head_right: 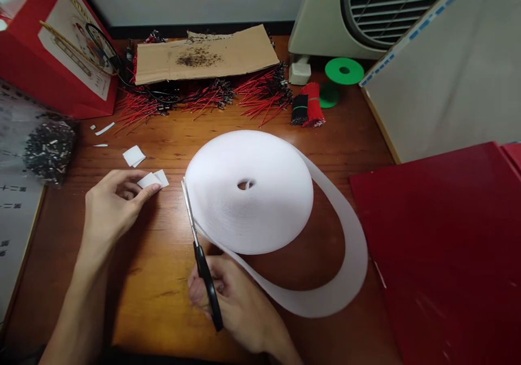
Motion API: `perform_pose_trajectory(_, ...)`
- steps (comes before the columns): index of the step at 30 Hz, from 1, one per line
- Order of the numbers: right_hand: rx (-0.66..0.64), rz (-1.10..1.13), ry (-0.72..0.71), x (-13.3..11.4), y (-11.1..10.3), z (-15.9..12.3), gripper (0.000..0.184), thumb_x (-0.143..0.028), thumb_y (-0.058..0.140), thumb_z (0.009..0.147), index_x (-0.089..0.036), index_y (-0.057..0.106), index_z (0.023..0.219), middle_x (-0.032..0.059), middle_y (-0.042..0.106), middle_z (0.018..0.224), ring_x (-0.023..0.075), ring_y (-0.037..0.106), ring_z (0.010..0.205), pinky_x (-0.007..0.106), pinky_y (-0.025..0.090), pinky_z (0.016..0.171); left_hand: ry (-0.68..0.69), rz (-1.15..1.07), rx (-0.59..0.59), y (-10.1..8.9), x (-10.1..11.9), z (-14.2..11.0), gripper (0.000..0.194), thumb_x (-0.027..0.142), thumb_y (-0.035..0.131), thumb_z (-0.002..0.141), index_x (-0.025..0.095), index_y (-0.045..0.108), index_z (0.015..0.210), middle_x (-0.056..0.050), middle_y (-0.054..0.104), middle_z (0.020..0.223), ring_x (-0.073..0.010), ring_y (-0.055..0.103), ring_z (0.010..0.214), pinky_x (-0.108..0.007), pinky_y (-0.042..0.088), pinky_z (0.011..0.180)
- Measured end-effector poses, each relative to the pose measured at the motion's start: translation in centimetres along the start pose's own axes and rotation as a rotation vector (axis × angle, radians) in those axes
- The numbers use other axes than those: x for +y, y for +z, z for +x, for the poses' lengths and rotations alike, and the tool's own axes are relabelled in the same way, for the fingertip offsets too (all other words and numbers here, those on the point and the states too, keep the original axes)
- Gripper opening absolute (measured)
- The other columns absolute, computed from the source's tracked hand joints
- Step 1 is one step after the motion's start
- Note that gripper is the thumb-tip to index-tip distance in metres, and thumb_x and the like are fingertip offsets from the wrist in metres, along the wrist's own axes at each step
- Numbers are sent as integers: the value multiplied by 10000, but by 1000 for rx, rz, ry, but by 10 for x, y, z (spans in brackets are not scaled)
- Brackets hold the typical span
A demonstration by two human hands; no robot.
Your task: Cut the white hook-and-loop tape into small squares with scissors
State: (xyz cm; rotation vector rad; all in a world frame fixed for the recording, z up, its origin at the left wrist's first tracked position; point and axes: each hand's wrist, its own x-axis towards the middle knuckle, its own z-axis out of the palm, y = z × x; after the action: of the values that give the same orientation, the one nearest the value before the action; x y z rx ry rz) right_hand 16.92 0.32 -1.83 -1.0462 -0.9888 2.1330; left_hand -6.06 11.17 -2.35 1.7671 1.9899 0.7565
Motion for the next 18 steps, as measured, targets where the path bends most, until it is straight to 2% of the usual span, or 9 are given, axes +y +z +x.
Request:
perform_pose_trajectory(6, -23, 29, -24, 1, -1, -2, 731, -950, 535, 823, -225, 506, 738, -51, 438, 597, 122, 364, 539, 266, 295, 497, 150, 114, 42, 3, -3, -5, 278, 316, 744, 897, 179, 823, 1126, -93, 732, 1113, -166, 646, 677, -361, 577, 800)
perform_pose_trajectory(9, -24, 33, -25, 1, -1, -2, 718, -937, 539, 835, -224, 513, 751, -52, 441, 611, 120, 363, 540, 266, 300, 500, 191, 128, 89, 6, -2, -9, 272, 295, 725, 921, 196, 819, 1156, -102, 721, 1213, -165, 653, 693, -369, 581, 781)
perform_pose_trajectory(12, 1, 24, 2, -1, -1, -2, 747, -966, 559, 785, -220, 526, 758, -51, 464, 625, 116, 374, 536, 271, 303, 515, 198, 104, 115, 5, 4, -14, 207, 289, 697, 957, 210, 822, 1102, -92, 730, 1131, -194, 682, 766, -357, 564, 745)
perform_pose_trajectory(15, -22, -8, 26, -5, -3, -3, 791, -1014, 542, 721, -224, 524, 707, -52, 450, 578, 121, 372, 518, 279, 276, 505, 205, 56, 128, -3, 17, -23, 161, 281, 659, 999, 218, 805, 1023, -81, 736, 1022, -224, 691, 888, -360, 549, 820)
perform_pose_trajectory(18, -58, 31, -16, -4, -6, -7, 799, -1007, 545, 736, -210, 585, 711, -44, 453, 556, 126, 372, 499, 283, 254, 486, 210, -35, 123, -16, 32, -33, 98, 265, 680, 991, 244, 775, 1004, -40, 737, 982, -208, 657, 878, -348, 523, 850)
